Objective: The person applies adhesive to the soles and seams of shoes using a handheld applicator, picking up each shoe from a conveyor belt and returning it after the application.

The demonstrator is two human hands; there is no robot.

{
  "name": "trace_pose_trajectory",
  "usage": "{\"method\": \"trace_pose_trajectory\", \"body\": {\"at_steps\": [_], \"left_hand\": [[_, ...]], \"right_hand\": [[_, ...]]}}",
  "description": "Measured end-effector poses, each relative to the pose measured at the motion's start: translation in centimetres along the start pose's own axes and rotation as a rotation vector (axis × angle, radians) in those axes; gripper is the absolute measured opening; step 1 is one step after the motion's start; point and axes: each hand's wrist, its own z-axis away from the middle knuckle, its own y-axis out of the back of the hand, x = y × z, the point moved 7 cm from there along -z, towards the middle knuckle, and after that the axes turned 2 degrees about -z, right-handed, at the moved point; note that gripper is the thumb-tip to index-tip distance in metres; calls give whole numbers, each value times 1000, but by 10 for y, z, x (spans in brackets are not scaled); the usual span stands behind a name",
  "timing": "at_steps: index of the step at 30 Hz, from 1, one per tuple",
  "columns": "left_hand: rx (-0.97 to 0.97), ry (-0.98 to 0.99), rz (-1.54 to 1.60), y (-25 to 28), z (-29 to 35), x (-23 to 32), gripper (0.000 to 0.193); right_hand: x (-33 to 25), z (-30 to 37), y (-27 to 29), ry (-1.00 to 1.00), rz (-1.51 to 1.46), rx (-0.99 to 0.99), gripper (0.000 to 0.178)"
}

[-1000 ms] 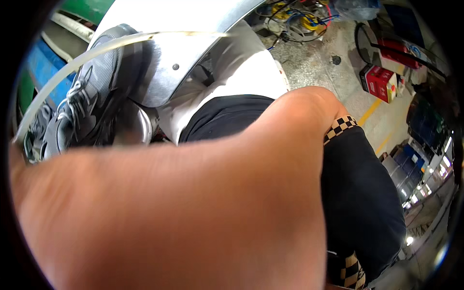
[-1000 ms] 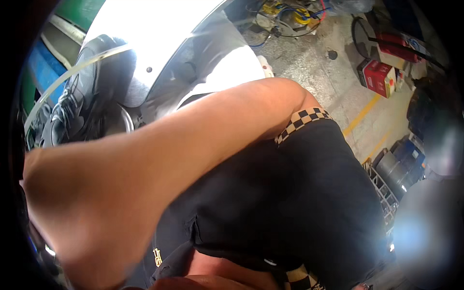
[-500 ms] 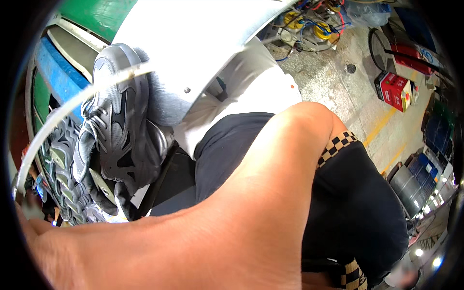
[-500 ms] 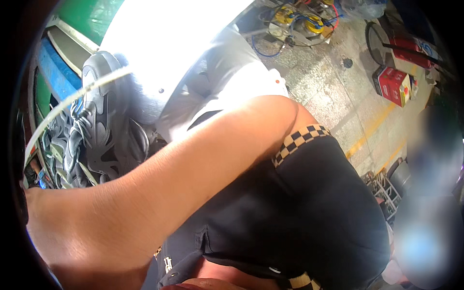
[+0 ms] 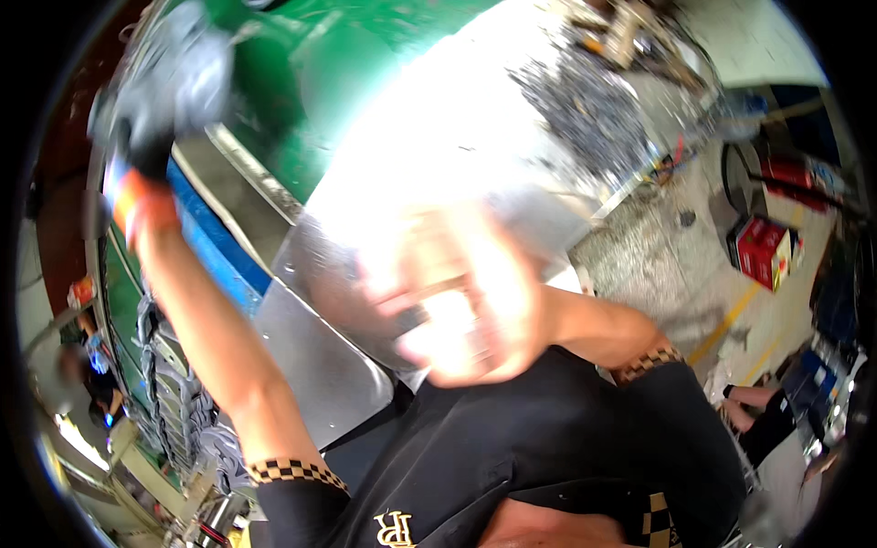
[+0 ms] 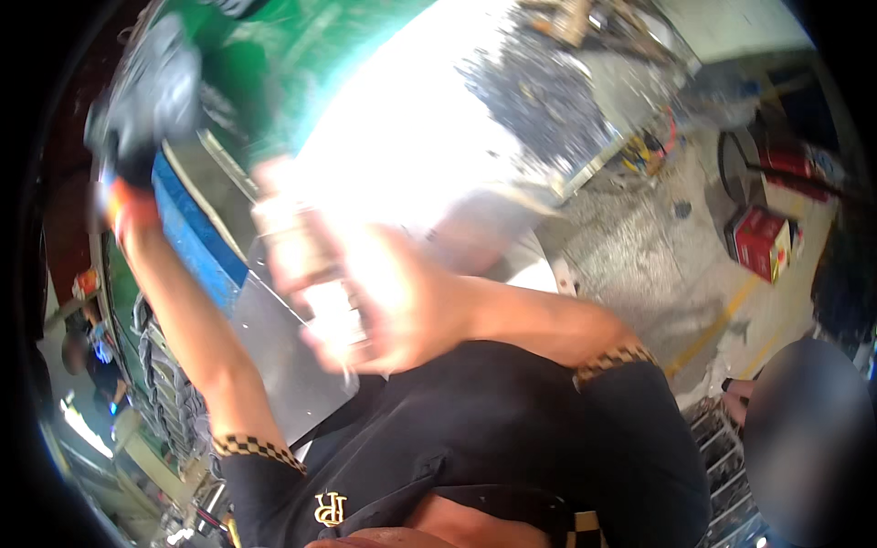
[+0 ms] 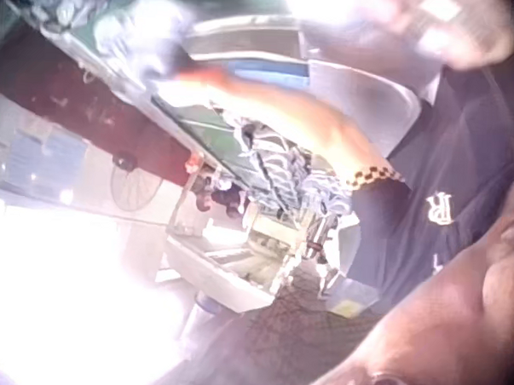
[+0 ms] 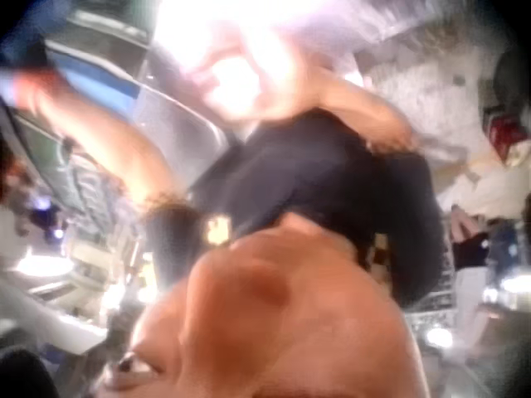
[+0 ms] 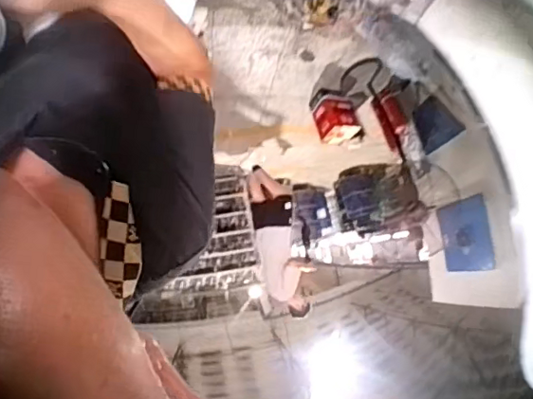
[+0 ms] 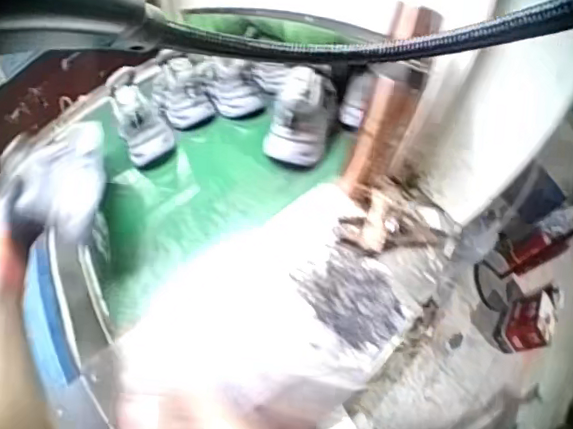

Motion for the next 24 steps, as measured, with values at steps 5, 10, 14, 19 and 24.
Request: {"method": "trace_pose_trajectory", "body": {"at_steps": [5,10,14,19,24], "left_hand": [[-39,-176,-533,-31,-71,19,57],[64,-367,-1172,57,-109,60,61],[421,267,-1927,335,-92,17,94],[312,505,-1705,354,-4,7,81],[242,-28,-1503,271,124,120,46]], "right_hand": [[-25,66,90,77,420,596,86],[-20,69,79,257,516,656,83],[-21,72,96,129,501,651,82],[-17,72,97,88,482,690,79],[-18,67,94,124,410,584,71]]}}
